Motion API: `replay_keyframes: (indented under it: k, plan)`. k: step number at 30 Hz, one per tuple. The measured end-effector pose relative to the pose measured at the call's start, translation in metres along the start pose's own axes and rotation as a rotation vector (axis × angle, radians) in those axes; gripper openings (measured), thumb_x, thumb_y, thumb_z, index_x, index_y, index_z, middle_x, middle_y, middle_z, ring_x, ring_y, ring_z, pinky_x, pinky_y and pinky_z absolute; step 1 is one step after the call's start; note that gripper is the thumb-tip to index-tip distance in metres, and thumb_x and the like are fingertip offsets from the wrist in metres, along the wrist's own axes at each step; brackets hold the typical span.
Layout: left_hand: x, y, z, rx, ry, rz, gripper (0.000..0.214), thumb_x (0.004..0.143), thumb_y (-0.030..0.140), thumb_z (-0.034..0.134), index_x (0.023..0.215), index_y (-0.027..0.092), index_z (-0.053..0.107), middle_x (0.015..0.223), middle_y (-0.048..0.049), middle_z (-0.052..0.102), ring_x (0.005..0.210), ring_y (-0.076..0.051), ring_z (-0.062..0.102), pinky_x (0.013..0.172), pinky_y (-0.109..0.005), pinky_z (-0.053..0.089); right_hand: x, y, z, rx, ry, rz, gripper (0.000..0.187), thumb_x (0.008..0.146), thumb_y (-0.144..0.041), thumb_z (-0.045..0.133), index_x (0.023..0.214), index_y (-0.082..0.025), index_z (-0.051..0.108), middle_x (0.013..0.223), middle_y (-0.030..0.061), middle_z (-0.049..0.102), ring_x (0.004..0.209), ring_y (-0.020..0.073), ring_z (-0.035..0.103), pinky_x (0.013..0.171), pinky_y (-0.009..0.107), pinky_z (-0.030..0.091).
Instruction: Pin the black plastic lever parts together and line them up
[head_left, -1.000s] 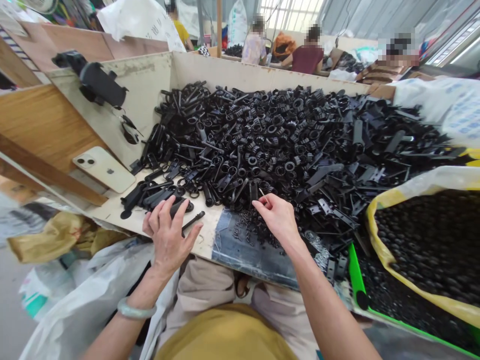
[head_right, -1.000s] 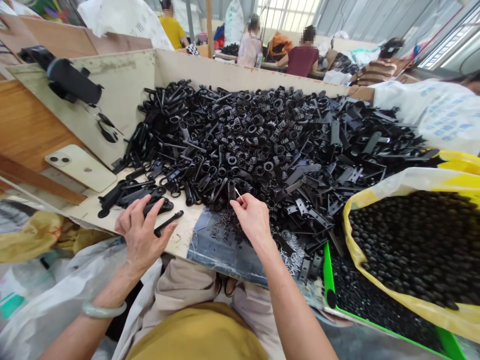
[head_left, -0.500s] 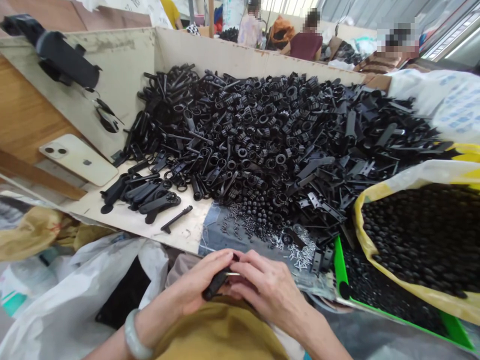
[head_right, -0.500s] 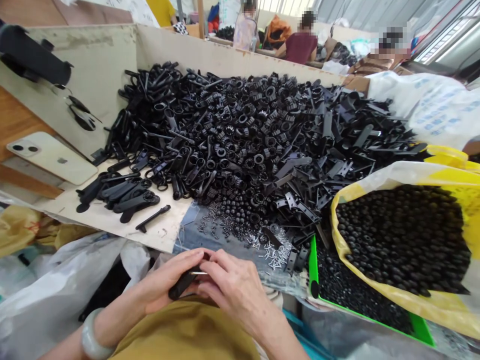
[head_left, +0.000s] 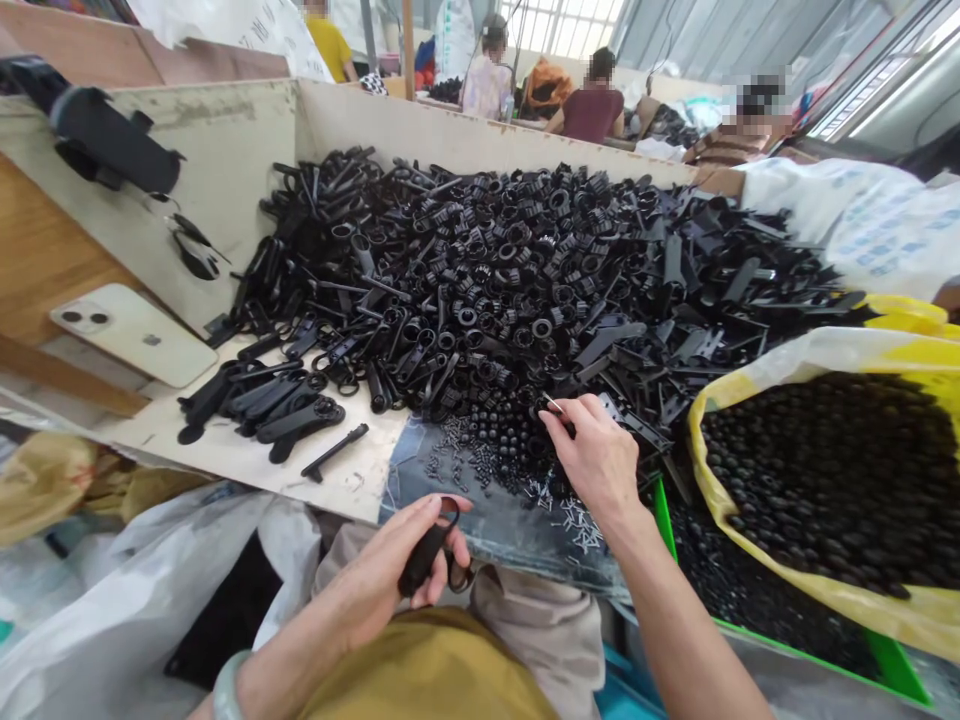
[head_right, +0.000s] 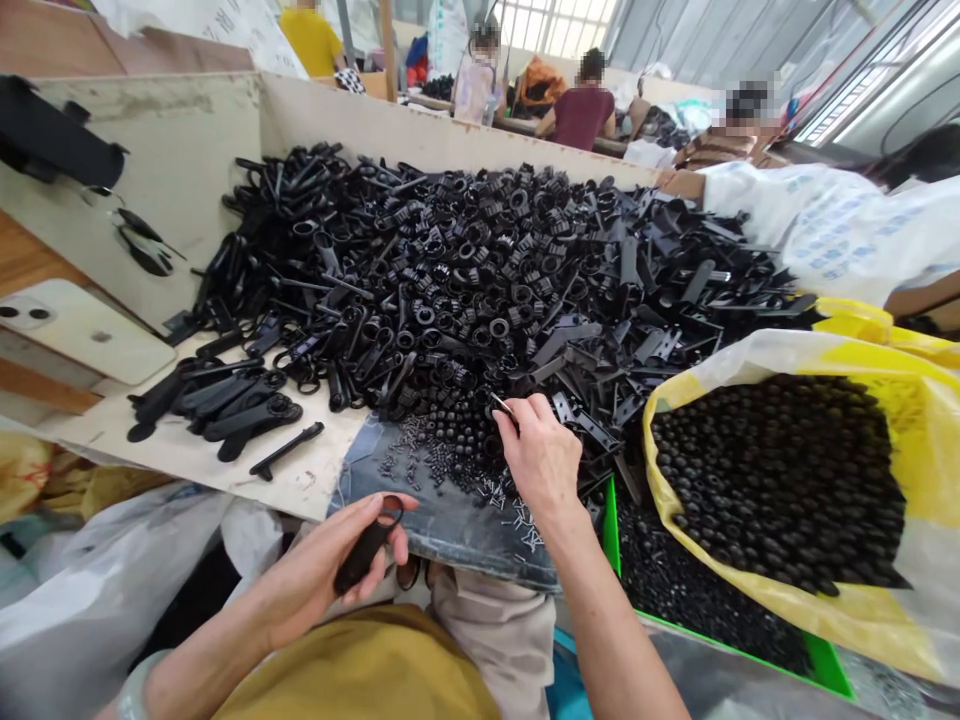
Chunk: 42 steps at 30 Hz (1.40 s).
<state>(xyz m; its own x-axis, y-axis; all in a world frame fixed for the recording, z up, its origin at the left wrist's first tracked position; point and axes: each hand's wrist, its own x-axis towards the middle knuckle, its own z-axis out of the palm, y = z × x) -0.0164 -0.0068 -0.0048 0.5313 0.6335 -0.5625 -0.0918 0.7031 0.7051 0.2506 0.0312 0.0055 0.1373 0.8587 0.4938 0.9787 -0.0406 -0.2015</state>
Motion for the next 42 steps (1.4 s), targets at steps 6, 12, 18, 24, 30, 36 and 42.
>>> replay_keyframes:
  k: [6,12,18,24,30,36,42]
  plan:
    - [0.003,0.003,-0.004,-0.14,-0.066,-0.016,0.048,0.096,0.052,0.058,0.124,0.014,0.064,0.088,-0.0069,0.07,0.052,-0.009,0.055,0.046,-0.021,0.032,-0.009,-0.007,-0.017,0.618,-0.071,0.227,0.024,0.093,-0.041,0.068,0.083,-0.021,0.074,0.079,0.0021,0.065,0.065,0.0147,0.053,0.062,0.027,0.04]
    - [0.002,0.004,0.004,-0.223,-0.103,-0.012,0.051,0.093,0.057,0.064,0.125,0.017,0.063,0.084,-0.0033,0.066,0.055,-0.009,0.055,0.048,-0.021,0.033,-0.07,-0.065,-0.023,1.468,-0.723,0.706,0.041,0.078,-0.056,0.083,0.076,-0.017,0.068,0.06,-0.0053,0.05,0.047,0.0047,0.025,0.045,0.021,0.02]
    - [-0.002,0.0,0.011,-0.132,-0.015,0.106,0.055,0.081,0.05,0.081,0.122,0.021,0.059,0.083,0.0036,0.059,0.057,-0.006,0.05,0.053,-0.02,0.036,-0.1,-0.087,-0.011,1.333,-0.526,0.674,0.035,0.086,-0.052,0.076,0.099,-0.019,0.073,0.075,0.0008,0.065,0.057,0.0104,0.049,0.05,0.021,0.037]
    - [-0.001,-0.008,0.01,-0.022,0.012,0.191,0.05,0.093,0.047,0.068,0.133,0.022,0.053,0.079,0.0041,0.058,0.064,-0.009,0.051,0.06,-0.023,0.039,-0.106,-0.09,-0.019,0.874,-0.264,0.21,0.012,0.095,-0.029,0.068,0.102,-0.025,0.077,0.092,0.0033,0.07,0.066,0.014,0.059,0.058,0.025,0.046]
    - [-0.008,-0.006,0.004,0.008,-0.081,0.044,0.055,0.089,0.026,0.062,0.141,0.014,0.052,0.07,0.0006,0.063,0.063,-0.011,0.05,0.061,-0.025,0.036,-0.102,-0.079,-0.017,0.964,-0.285,0.375,0.015,0.094,-0.034,0.069,0.095,-0.024,0.08,0.086,0.0029,0.074,0.068,0.0154,0.063,0.059,0.024,0.049]
    - [-0.011,-0.005,0.006,0.044,-0.135,0.02,0.06,0.082,0.015,0.057,0.142,0.018,0.054,0.072,0.0032,0.06,0.063,-0.011,0.049,0.062,-0.025,0.036,-0.101,-0.082,-0.018,1.025,-0.314,0.393,0.016,0.092,-0.037,0.071,0.093,-0.024,0.081,0.084,0.0028,0.074,0.073,0.0173,0.066,0.063,0.025,0.051]
    - [-0.007,-0.012,0.004,0.13,-0.168,0.105,0.044,0.091,0.024,0.062,0.134,0.02,0.057,0.082,0.0036,0.055,0.064,-0.009,0.046,0.058,-0.022,0.035,-0.106,-0.09,-0.018,0.951,-0.281,0.402,0.02,0.094,-0.039,0.069,0.09,-0.022,0.08,0.079,0.0028,0.072,0.068,0.0174,0.064,0.061,0.026,0.049]
